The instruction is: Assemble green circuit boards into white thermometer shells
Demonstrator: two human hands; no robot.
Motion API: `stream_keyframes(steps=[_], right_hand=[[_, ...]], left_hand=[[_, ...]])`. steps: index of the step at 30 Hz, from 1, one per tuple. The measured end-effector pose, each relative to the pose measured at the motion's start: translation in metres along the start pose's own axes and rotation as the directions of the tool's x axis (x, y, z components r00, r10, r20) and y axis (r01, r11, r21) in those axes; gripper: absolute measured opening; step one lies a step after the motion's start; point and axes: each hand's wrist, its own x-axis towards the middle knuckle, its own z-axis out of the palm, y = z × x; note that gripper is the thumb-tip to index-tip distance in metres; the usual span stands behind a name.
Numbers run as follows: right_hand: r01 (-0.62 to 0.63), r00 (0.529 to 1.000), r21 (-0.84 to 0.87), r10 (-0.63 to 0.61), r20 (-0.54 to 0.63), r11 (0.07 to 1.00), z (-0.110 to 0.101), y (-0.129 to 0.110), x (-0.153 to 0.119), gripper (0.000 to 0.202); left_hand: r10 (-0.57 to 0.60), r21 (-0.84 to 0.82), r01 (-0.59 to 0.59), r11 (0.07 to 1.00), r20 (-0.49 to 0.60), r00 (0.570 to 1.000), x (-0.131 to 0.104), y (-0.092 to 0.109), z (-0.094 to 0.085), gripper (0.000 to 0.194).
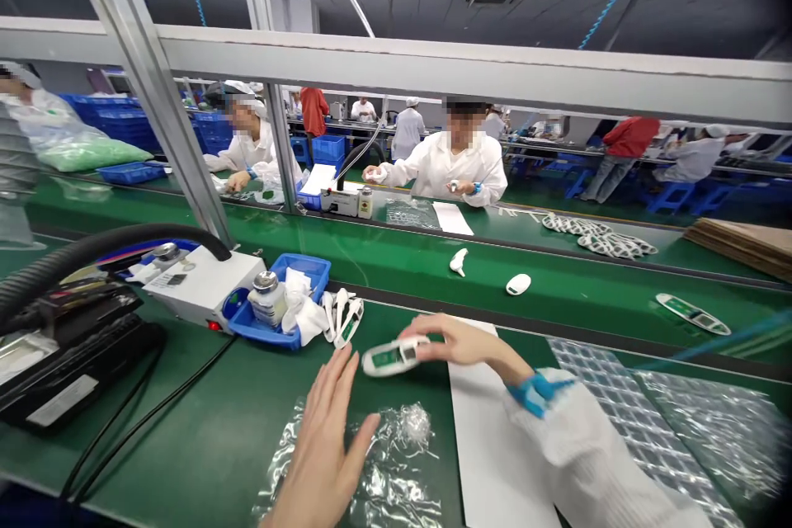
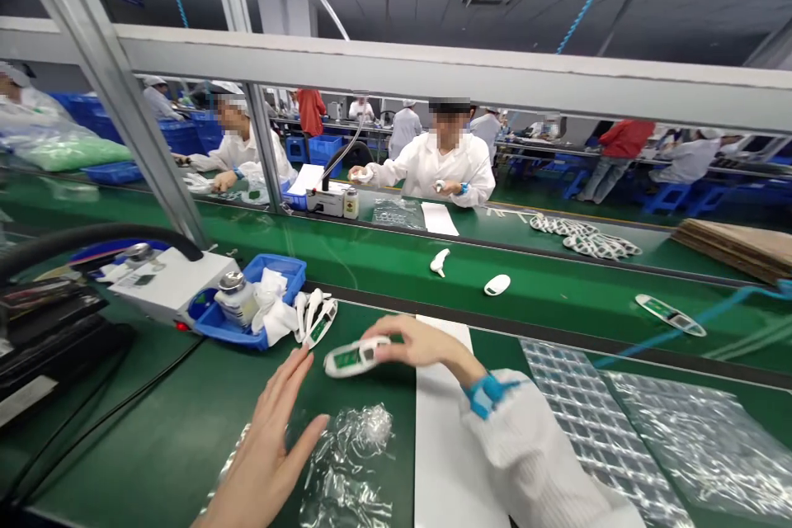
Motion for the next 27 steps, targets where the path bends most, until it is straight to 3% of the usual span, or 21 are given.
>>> stream_keyframes(steps=[1, 3, 4, 6, 8, 9, 13, 17, 22, 24, 25, 27], right_hand=[[0.094, 0.987, 0.024, -0.097, 0.129, 0.995, 0.010, -0.015, -0.008, 0.025], [0.191, 0.954, 0.094, -0.208, 0.216, 0.977, 0.030, -0.038, -0.022, 0.025], [0.210, 0.960, 0.122, -0.228, 0.162, 0.970, 0.040, -0.045, -0.027, 0.025], [0.198, 0.979, 0.157, -0.187, -0.082, 0.967, 0.058, -0.050, -0.035, 0.019], [0.176, 0.950, 0.178, -0.120, -0.288, 0.968, 0.074, -0.049, -0.041, 0.015], [0.160, 0.940, 0.186, -0.092, -0.329, 0.969, 0.081, -0.047, -0.043, 0.014], [0.108, 0.942, 0.202, -0.035, -0.335, 0.973, 0.102, -0.044, -0.051, 0.005], [0.103, 0.920, 0.108, -0.053, -0.388, 0.989, 0.116, -0.043, -0.057, 0.014], [0.182, 0.877, -0.260, -0.276, -0.393, 0.948, 0.138, -0.054, -0.070, 0.017], [0.260, 0.835, -0.307, -0.373, -0.406, 0.916, 0.140, -0.057, -0.076, 0.017], [0.262, 0.816, -0.276, -0.365, -0.449, 0.925, 0.138, -0.056, -0.077, 0.017], [0.160, 0.812, -0.157, -0.220, -0.540, 0.975, 0.129, -0.045, -0.076, 0.015]], left_hand=[[0.013, 0.002, -0.013, 1.000, 0.076, 0.997, 0.000, 0.002, -0.001, 0.062], [-0.016, -0.106, 0.047, 0.993, 0.278, 0.960, -0.002, 0.004, 0.003, 0.058], [-0.036, -0.194, 0.116, 0.974, 0.374, 0.927, -0.003, 0.005, 0.007, 0.048], [-0.067, -0.364, 0.259, 0.894, 0.465, 0.883, -0.008, 0.003, 0.018, 0.029], [-0.109, -0.481, 0.339, 0.808, 0.443, 0.890, -0.013, 0.000, 0.028, 0.027], [-0.130, -0.514, 0.355, 0.781, 0.422, 0.897, -0.016, -0.001, 0.032, 0.029], [-0.163, -0.541, 0.370, 0.755, 0.392, 0.905, -0.025, -0.002, 0.039, 0.035], [-0.156, -0.514, 0.359, 0.779, 0.395, 0.905, -0.031, -0.004, 0.042, 0.045], [-0.153, -0.508, 0.344, 0.790, 0.381, 0.912, -0.033, -0.011, 0.047, 0.044], [-0.180, -0.539, 0.358, 0.762, 0.355, 0.918, -0.032, -0.015, 0.048, 0.040], [-0.201, -0.564, 0.370, 0.738, 0.339, 0.919, -0.032, -0.017, 0.047, 0.038], [-0.236, -0.613, 0.400, 0.681, 0.334, 0.913, -0.031, -0.020, 0.044, 0.039]])
